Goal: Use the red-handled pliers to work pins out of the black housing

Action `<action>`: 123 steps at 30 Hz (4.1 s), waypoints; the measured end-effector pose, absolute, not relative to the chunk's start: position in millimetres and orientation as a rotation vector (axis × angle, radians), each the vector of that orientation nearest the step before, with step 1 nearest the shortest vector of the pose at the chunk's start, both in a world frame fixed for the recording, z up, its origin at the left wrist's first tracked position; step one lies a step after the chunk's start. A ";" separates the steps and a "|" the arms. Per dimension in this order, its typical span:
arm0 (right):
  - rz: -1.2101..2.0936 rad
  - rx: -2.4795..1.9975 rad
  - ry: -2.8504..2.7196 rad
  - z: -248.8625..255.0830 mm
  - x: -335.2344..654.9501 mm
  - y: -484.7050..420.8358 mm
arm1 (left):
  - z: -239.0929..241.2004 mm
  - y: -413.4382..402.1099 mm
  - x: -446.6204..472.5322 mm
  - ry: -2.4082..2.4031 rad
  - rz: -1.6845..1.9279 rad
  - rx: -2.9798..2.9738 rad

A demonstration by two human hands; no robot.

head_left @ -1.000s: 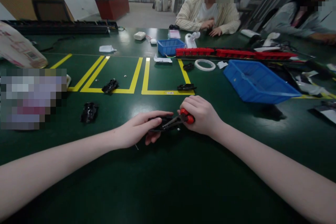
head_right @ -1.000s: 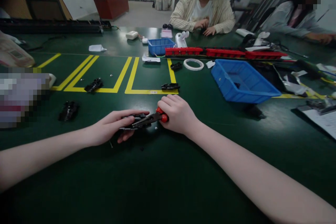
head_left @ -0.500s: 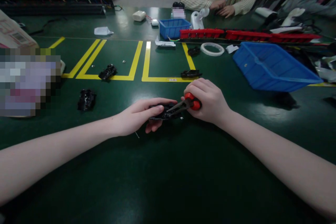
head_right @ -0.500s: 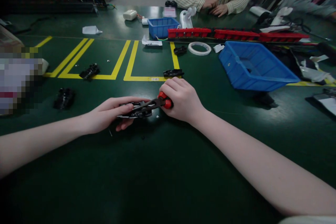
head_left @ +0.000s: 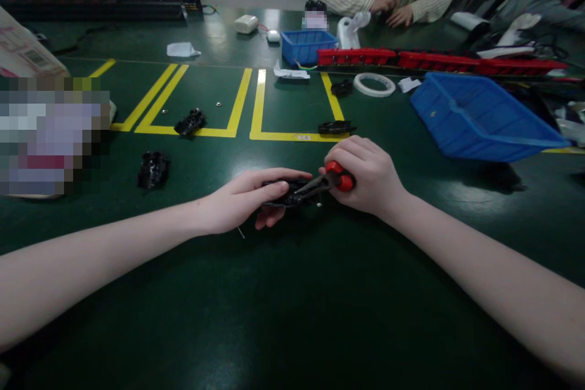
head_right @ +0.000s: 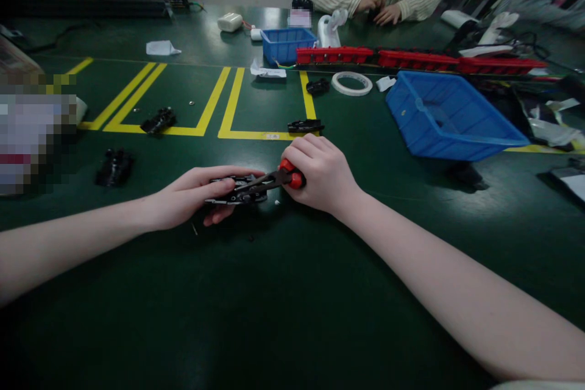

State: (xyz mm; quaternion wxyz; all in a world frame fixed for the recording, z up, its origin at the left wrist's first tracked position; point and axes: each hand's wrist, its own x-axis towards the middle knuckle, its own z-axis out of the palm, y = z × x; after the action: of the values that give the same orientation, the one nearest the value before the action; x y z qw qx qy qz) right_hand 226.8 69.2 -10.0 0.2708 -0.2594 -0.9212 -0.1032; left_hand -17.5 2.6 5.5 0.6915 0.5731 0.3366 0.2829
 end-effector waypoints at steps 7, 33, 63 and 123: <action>-0.336 -0.728 -2.433 -8.3 227.7 68.4 | 2.9 2.2 -16.7 0.745 0.709 1.241; -0.389 -0.834 -2.518 -8.3 227.9 66.8 | 4.5 4.0 -16.1 0.848 0.748 1.301; -0.497 -0.912 -2.555 -5.5 227.8 66.6 | 1.4 3.1 -17.4 1.056 0.754 1.539; -0.260 -0.933 -2.544 -5.8 225.9 62.4 | 2.7 3.2 -14.8 1.010 0.675 1.395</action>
State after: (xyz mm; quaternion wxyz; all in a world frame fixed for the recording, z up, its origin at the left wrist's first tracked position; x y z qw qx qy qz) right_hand 225.9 62.4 -5.8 0.2080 -0.3353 -0.9141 -0.0935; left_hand -14.8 3.2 2.7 0.6018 0.6023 0.4361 0.2913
